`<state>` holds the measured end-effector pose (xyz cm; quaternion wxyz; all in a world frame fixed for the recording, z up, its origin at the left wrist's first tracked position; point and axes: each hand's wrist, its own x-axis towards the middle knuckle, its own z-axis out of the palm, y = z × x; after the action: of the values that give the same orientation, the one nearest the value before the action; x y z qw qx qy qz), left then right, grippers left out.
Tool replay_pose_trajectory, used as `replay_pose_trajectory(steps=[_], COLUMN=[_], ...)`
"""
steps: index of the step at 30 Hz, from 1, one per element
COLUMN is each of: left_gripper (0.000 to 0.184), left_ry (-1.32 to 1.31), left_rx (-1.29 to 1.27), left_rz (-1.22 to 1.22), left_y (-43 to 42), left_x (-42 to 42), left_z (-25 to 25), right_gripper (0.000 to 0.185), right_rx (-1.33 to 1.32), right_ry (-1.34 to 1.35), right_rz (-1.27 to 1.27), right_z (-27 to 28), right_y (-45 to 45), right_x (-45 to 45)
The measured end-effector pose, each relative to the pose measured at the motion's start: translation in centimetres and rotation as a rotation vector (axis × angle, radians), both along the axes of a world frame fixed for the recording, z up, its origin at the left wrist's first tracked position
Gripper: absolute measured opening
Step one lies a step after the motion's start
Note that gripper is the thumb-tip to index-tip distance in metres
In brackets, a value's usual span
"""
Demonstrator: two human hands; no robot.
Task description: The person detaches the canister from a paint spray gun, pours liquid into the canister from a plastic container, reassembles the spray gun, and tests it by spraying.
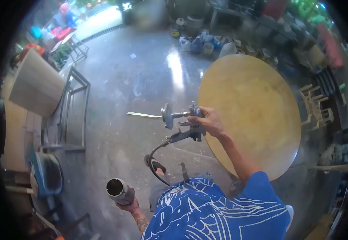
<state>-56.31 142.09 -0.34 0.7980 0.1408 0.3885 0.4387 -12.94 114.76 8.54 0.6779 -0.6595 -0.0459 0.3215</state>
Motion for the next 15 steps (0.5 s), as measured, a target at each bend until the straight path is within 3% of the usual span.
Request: replay_pose_trajectory(steps=[3,5,7,10,14,15], left_gripper=[0.058,0.060,0.061,0.058,0.061,0.063], left_ry=[-0.062,0.068,0.010,-0.127,-0.143,-0.151], left_rx=[0.049,0.107,0.100,0.147,0.120,0.154], left_rz=[-0.118,-0.216,-0.396,-0.570,-0.568,-0.613], left_y=[5.0,7.9,10.2,14.1,15.8,17.1], left_x=[-0.7,0.5,1.2,3.7,2.7,6.4], left_z=[-2.4,-0.9,1.0,-0.1,-4.3,-1.1], right_gripper=[0.022,0.026,0.028,0.031,0.031,0.030], right_rx=[0.055,-0.024,0.025,0.030,0.055,0.075], right_ry=[-0.065,-0.062,-0.066,-0.155,-0.101,-0.091], right_rz=[-0.192,-0.319,-0.475,-0.678,-0.855,-0.922], right_z=[-3.7,-5.0,-7.2,-10.1,-13.2,-12.3], right_y=[-0.7,-2.4,-4.0,-3.8,-3.7,-2.5], right_x=[-4.3,-7.6,-11.5,-15.4,-23.5,-22.1])
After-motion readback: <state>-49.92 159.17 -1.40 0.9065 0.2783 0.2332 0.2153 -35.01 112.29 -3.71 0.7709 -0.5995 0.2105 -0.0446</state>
